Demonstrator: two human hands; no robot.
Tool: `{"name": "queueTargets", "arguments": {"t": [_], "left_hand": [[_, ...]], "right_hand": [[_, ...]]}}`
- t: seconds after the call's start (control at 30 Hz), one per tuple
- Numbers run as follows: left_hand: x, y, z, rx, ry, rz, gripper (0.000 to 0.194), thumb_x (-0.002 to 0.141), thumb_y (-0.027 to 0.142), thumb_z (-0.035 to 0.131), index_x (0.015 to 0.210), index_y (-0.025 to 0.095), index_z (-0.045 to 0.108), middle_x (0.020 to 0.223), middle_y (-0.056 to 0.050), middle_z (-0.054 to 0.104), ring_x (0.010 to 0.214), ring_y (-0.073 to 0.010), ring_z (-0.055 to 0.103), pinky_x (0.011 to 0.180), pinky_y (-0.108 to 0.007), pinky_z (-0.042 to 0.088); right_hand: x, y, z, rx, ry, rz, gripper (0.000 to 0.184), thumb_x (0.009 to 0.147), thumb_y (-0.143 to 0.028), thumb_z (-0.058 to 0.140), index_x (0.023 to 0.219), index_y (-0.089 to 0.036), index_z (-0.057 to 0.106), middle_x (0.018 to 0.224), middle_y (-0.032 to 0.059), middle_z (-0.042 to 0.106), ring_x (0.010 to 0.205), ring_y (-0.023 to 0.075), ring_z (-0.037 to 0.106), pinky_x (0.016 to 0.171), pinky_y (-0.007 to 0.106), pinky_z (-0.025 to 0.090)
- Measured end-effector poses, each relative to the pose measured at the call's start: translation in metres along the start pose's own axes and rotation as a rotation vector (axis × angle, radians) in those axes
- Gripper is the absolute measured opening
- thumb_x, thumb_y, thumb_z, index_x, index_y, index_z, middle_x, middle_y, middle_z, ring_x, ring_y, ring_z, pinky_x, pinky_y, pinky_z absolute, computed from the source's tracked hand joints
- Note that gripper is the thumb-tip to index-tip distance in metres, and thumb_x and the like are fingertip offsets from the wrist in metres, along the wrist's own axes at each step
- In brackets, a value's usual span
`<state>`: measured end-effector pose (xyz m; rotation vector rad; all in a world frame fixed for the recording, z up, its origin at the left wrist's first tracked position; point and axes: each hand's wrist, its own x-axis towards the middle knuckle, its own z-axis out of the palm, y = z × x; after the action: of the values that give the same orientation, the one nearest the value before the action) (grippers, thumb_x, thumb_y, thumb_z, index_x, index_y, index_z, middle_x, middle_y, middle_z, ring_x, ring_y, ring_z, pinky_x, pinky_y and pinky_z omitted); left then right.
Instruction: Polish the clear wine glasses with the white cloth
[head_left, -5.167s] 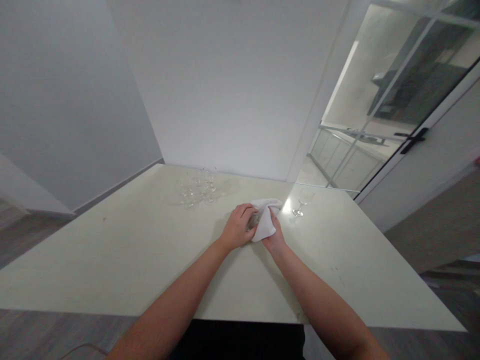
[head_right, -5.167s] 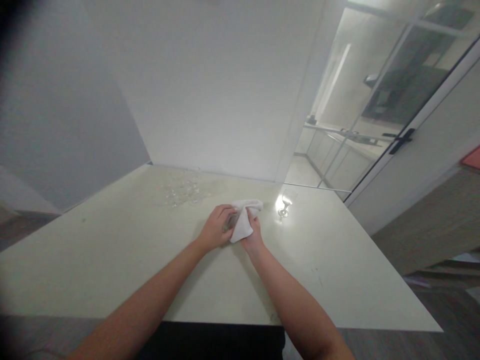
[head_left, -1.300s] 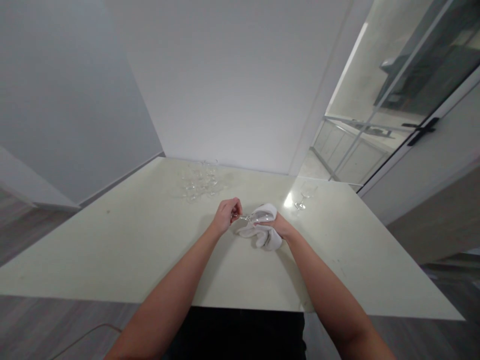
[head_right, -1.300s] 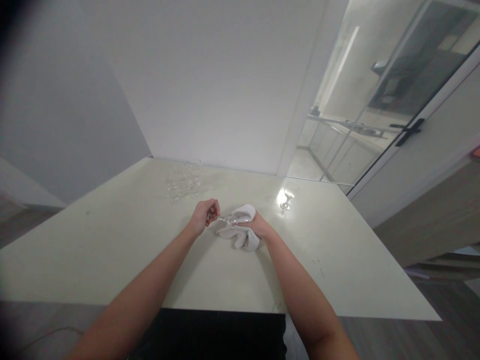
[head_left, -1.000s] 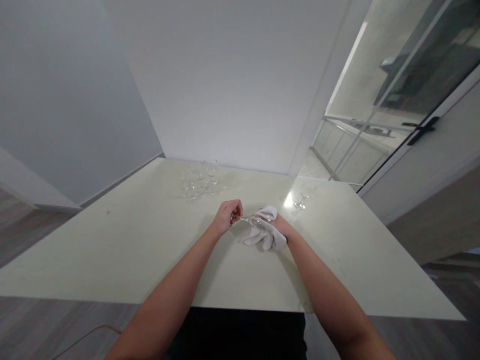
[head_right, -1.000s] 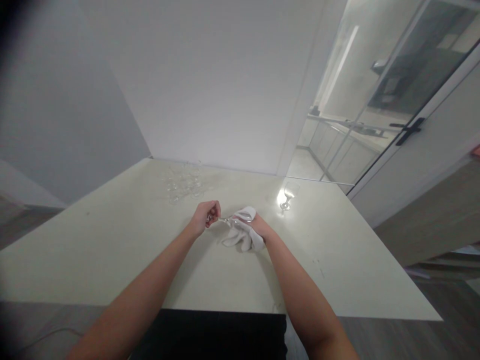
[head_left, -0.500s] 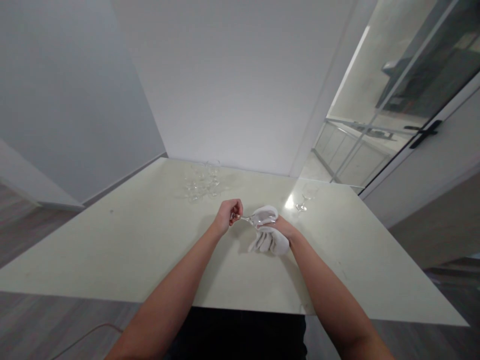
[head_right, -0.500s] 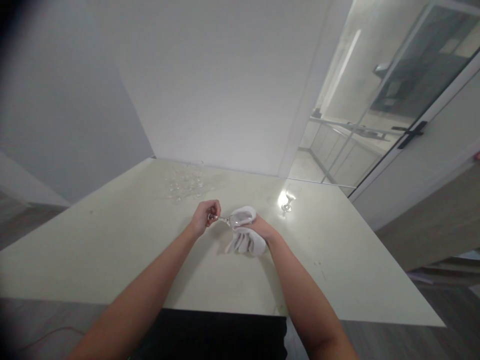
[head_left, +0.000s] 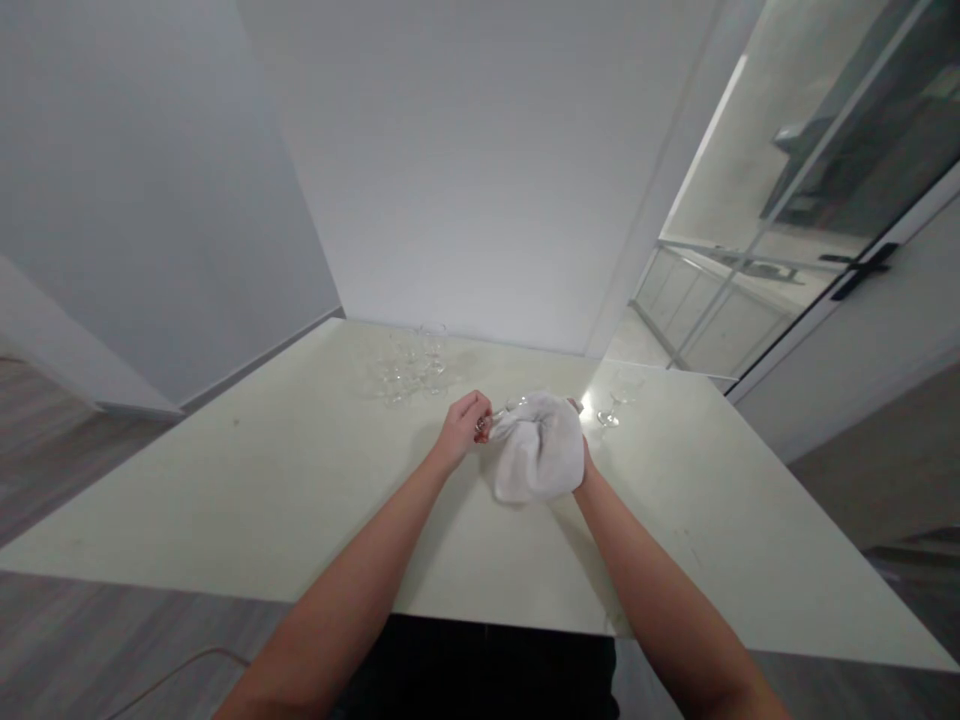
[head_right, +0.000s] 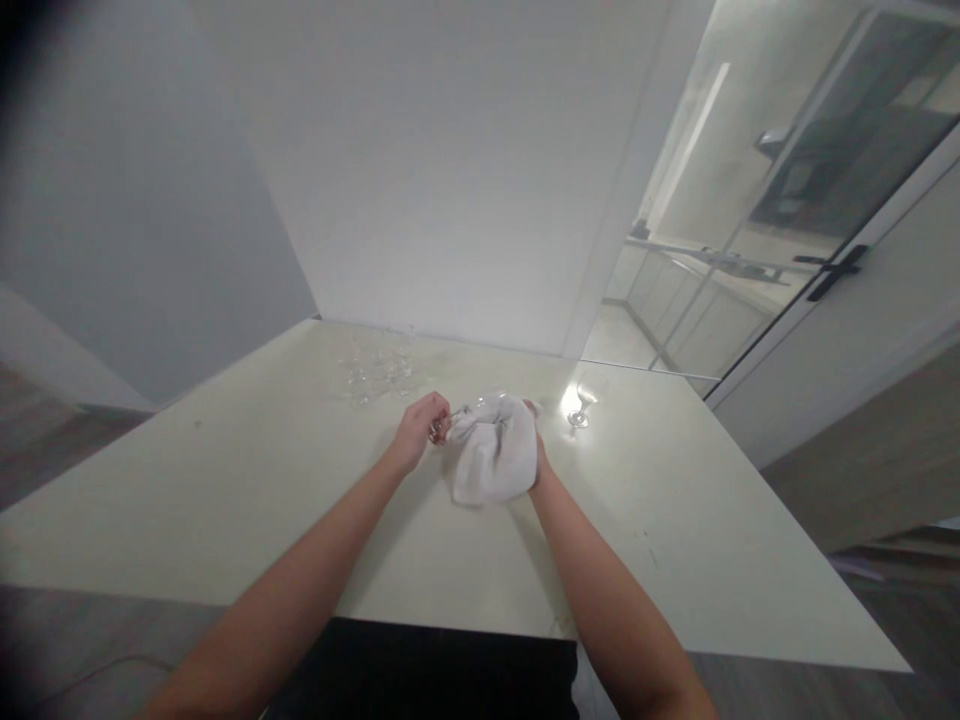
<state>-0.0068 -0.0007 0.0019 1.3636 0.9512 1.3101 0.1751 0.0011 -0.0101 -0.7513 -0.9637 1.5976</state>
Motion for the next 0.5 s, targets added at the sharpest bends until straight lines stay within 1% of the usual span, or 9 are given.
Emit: {"name": "queueTargets", "arguments": {"t": [0.03,0.07,0.1,0.17,0.23,0.3,0.4,0.43,0.5], "left_hand": [[-0.001,-0.001,0.003,0.016,-0.069,-0.018,0.030,0.082,0.047,0.053,0.074,0.018,0.049,0.053,0.005,0.050,0.045,-0.0088,0.046,0.045,-0.019,0.037],[-0.003,-0.003,0.006,0.030,-0.151,-0.038,0.030,0.082,0.047,0.056,0.078,0.018,0.049,0.056,0.005,0.053,0.048,-0.0091,0.048,0.047,-0.020,0.039],[-0.005,-0.005,0.010,0.046,-0.235,-0.051,0.031,0.082,0.048,0.057,0.080,0.018,0.050,0.061,0.004,0.055,0.052,-0.0095,0.050,0.050,-0.020,0.040],[-0.007,-0.008,0.014,0.087,-0.365,-0.053,0.034,0.084,0.050,0.055,0.081,0.017,0.053,0.070,0.001,0.059,0.061,-0.0111,0.054,0.056,-0.022,0.043],[-0.007,-0.010,0.016,0.141,-0.405,-0.027,0.038,0.086,0.052,0.052,0.077,0.015,0.057,0.075,-0.001,0.061,0.070,-0.0131,0.056,0.063,-0.024,0.045],[-0.004,-0.010,0.015,0.197,-0.350,0.009,0.041,0.086,0.053,0.051,0.074,0.014,0.060,0.077,-0.003,0.063,0.073,-0.0143,0.056,0.066,-0.025,0.046],[0.000,-0.008,0.011,0.210,-0.170,0.035,0.040,0.086,0.052,0.052,0.076,0.015,0.060,0.074,-0.003,0.062,0.070,-0.0141,0.056,0.062,-0.024,0.046],[0.001,-0.008,0.010,0.194,-0.111,0.047,0.037,0.084,0.052,0.054,0.078,0.015,0.059,0.074,-0.003,0.062,0.070,-0.0139,0.056,0.060,-0.023,0.046],[0.002,-0.008,0.009,0.143,-0.033,0.088,0.034,0.079,0.048,0.064,0.086,0.016,0.058,0.081,-0.003,0.062,0.077,-0.0145,0.058,0.061,-0.022,0.046]], "right_hand": [[-0.001,0.001,0.003,0.055,-0.047,0.036,0.060,0.071,-0.073,0.054,0.093,-0.019,0.065,0.085,0.0058,0.070,0.082,0.0227,0.066,0.070,0.036,0.054],[-0.003,0.002,0.006,0.073,-0.038,0.032,0.057,0.072,-0.070,0.057,0.096,-0.018,0.064,0.086,0.0056,0.070,0.080,0.0217,0.066,0.071,0.035,0.054],[-0.005,0.004,0.008,0.070,0.026,-0.007,0.049,0.071,-0.061,0.066,0.097,-0.019,0.063,0.083,0.0031,0.070,0.076,0.0194,0.066,0.069,0.032,0.053],[-0.006,0.009,0.009,0.032,0.145,-0.103,0.043,0.066,-0.044,0.078,0.097,-0.021,0.061,0.083,-0.0007,0.070,0.073,0.0152,0.065,0.069,0.027,0.052],[-0.004,0.013,0.008,-0.002,0.242,-0.174,0.041,0.062,-0.036,0.082,0.093,-0.020,0.060,0.081,-0.0023,0.069,0.071,0.0130,0.063,0.067,0.025,0.051],[-0.001,0.013,0.003,-0.013,0.337,-0.200,0.037,0.063,-0.038,0.080,0.087,-0.019,0.060,0.074,-0.0029,0.067,0.066,0.0126,0.061,0.064,0.024,0.049],[0.003,0.012,-0.004,-0.093,0.434,-0.205,0.033,0.068,-0.044,0.074,0.083,-0.018,0.060,0.069,-0.0025,0.064,0.063,0.0138,0.058,0.062,0.027,0.047],[0.004,0.012,-0.006,-0.178,0.416,-0.214,0.031,0.070,-0.045,0.072,0.082,-0.018,0.061,0.070,-0.0016,0.064,0.064,0.0146,0.058,0.064,0.028,0.047],[0.002,0.013,-0.006,-0.425,0.306,-0.259,0.025,0.074,-0.041,0.069,0.080,-0.018,0.063,0.072,0.0006,0.065,0.069,0.0170,0.059,0.069,0.030,0.047]]}}
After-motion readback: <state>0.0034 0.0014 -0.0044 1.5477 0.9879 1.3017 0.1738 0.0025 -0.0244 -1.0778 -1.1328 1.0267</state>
